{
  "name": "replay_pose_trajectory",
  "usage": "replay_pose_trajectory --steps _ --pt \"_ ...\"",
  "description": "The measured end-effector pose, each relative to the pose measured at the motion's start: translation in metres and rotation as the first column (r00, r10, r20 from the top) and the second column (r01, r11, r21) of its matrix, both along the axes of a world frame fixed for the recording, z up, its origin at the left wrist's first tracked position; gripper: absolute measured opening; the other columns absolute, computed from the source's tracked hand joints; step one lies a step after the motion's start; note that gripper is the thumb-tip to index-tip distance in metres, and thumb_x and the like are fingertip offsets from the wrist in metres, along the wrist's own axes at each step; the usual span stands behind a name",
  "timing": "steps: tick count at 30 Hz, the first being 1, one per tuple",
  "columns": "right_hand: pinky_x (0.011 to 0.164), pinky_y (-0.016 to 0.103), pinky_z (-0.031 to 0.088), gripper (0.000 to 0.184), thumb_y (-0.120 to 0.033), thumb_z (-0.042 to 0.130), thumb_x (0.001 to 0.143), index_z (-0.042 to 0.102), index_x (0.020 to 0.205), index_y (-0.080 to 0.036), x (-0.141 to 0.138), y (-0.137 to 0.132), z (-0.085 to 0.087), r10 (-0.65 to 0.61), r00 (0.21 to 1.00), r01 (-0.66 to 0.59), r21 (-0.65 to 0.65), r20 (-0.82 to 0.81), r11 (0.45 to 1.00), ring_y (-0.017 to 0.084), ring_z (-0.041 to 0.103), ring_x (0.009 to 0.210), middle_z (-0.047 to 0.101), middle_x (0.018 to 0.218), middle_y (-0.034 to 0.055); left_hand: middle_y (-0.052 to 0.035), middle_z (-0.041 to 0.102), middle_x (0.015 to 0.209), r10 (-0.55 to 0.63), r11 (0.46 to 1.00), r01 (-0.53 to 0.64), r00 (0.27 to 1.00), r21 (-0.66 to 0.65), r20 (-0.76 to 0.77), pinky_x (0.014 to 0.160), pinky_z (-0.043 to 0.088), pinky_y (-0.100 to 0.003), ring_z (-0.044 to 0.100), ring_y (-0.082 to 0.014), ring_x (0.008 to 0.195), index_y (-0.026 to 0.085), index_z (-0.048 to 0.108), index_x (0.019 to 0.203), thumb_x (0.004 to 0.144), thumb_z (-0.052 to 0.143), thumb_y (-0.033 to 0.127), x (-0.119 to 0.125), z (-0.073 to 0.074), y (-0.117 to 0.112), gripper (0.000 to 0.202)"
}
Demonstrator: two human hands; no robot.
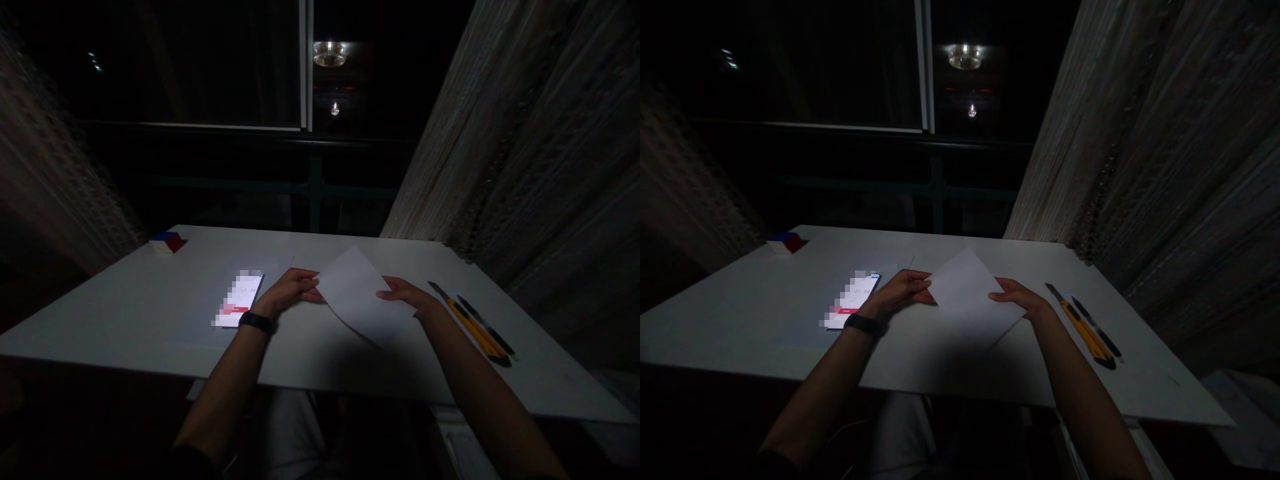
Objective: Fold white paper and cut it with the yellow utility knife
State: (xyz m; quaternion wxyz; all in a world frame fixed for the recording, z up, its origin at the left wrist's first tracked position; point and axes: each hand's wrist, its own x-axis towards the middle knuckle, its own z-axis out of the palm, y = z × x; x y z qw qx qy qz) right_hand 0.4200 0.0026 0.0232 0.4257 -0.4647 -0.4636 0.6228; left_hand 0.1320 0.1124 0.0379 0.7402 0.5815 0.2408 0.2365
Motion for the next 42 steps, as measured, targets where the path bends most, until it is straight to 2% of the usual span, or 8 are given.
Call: replay_pose_trajectory --steps 5,10,17,22,24,29,37,42 --pt "0.062 0.027 0.050 0.050 -0.023 0.076 0.062 0.062 0.109 -0.015 -0.0033 -0.0001 0.0000 -0.001 1.000 0.000 0.014 0.006 1.000 0.019 0.066 0.072 0.071 0.092 0.0070 -0.0139 0.071 0.087 0.065 0.995 -0.064 0.998 0.071 -0.019 0.078 0.056 -0.033 0.069 -0.0199 0.078 0.004 0.065 0.101 0.074 0.068 0.017 0.0041 -0.0038 -0.0014 0.030" --pt "0.053 0.024 0.047 0.055 -0.026 0.077 0.060 0.061 0.111 -0.014 -0.0046 -0.0005 -0.0004 -0.030 0.997 0.030 0.005 0.064 1.000 0.017 0.065 0.061 0.071 0.086 0.0058 -0.0115 0.070 0.079 0.146 0.980 -0.138 0.988 0.144 -0.050 0.075 0.056 -0.031 0.069 -0.0181 0.070 0.004 0.066 0.090 0.074 0.069 0.018 0.0059 -0.0046 0.0007 0.021" --pt "0.057 0.025 0.050 0.061 -0.022 0.076 0.061 0.056 0.118 -0.018 -0.0072 -0.0034 -0.0003 -0.055 0.998 0.055 0.035 -0.004 0.998 0.018 0.066 0.069 0.070 0.094 0.0056 -0.0117 0.071 0.079 0.100 0.988 -0.094 0.994 0.123 -0.043 0.072 0.057 -0.030 0.069 -0.0183 0.069 0.004 0.064 0.098 0.072 0.070 0.015 0.0052 -0.0054 -0.0001 0.029" --pt "0.057 0.027 0.050 0.066 -0.022 0.077 0.058 0.055 0.120 -0.017 -0.0069 -0.0041 0.0004 -0.069 0.998 0.069 0.040 -0.013 0.997 0.018 0.066 0.067 0.070 0.094 0.0072 -0.0128 0.071 0.082 0.058 0.995 -0.057 0.998 0.076 -0.019 0.072 0.057 -0.029 0.069 -0.0178 0.072 0.003 0.064 0.101 0.071 0.069 0.011 0.0047 -0.0040 -0.0018 0.031" --pt "0.057 0.027 0.050 0.065 -0.022 0.077 0.058 0.056 0.119 -0.017 -0.0060 -0.0037 0.0000 -0.080 0.997 0.080 0.032 -0.008 0.996 0.019 0.066 0.066 0.071 0.092 0.0067 -0.0131 0.071 0.083 0.084 0.993 -0.082 0.996 0.082 -0.023 0.071 0.057 -0.029 0.069 -0.0176 0.071 0.004 0.064 0.101 0.071 0.069 0.010 0.0046 -0.0033 -0.0013 0.031" --pt "0.057 0.027 0.050 0.062 -0.022 0.077 0.057 0.059 0.116 -0.017 -0.0046 -0.0034 0.0002 -0.097 0.995 0.097 0.024 0.010 0.995 0.019 0.066 0.065 0.071 0.090 0.0062 -0.0146 0.071 0.076 0.158 0.984 -0.151 0.985 0.099 -0.069 0.071 0.057 -0.029 0.068 -0.0178 0.067 0.003 0.067 0.089 0.075 0.063 0.010 0.0042 -0.0030 0.0013 0.016" --pt "0.057 0.028 0.050 0.061 -0.020 0.077 0.057 0.060 0.115 -0.017 0.0002 -0.0046 0.0012 -0.113 0.994 0.112 0.020 0.003 0.993 0.019 0.066 0.064 0.071 0.088 0.0053 -0.0200 0.071 0.088 0.025 1.000 -0.025 0.999 0.009 -0.036 0.074 0.057 -0.033 0.070 -0.0230 0.077 0.001 0.065 0.097 0.074 0.058 0.008 0.0033 -0.0043 0.0034 0.025" --pt "0.057 0.027 0.050 0.059 -0.021 0.077 0.058 0.060 0.115 -0.016 0.0008 -0.0044 0.0009 -0.084 0.996 0.083 0.018 0.005 0.996 0.018 0.066 0.064 0.071 0.086 0.0050 -0.0193 0.071 0.082 0.105 0.994 -0.105 0.993 0.007 -0.046 0.074 0.057 -0.035 0.070 -0.0228 0.074 0.000 0.064 0.099 0.073 0.053 0.006 0.0057 -0.0034 0.0029 0.029"
